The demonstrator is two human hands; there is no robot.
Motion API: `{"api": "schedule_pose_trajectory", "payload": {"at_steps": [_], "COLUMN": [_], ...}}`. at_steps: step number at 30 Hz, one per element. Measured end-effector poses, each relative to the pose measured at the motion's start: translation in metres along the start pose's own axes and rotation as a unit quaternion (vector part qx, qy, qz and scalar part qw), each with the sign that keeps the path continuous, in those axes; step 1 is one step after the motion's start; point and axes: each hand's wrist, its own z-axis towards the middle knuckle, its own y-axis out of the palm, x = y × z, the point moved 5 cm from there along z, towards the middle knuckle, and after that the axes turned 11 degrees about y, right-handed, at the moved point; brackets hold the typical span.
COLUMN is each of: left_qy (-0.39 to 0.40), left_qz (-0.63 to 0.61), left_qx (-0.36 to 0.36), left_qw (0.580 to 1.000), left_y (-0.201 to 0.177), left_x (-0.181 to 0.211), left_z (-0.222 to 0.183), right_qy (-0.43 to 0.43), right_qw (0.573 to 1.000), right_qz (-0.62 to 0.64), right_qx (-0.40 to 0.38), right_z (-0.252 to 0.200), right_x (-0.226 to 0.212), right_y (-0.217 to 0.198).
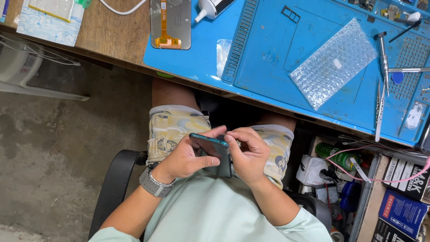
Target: Inspecting a smartphone and using scissors to trim material at a repair station.
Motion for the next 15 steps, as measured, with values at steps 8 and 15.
{"api": "schedule_pose_trajectory", "payload": {"at_steps": [8,15], "left_qy": [-0.1,-0.145], "left_qz": [0.001,-0.052], "left_qx": [0.096,0.119], "left_qw": [0.99,0.981], "left_y": [-0.033,-0.017], "left_x": [-0.034,-0.016], "left_z": [-0.02,-0.011], "right_qy": [0.148,0.365], "right_qw": [0.975,0.892], "right_qz": [0.12,0.138], "right_qx": [-0.118,-0.229], "right_z": [0.009,-0.012], "right_x": [0.003,0.034], "right_y": [-0.026,-0.023]}}
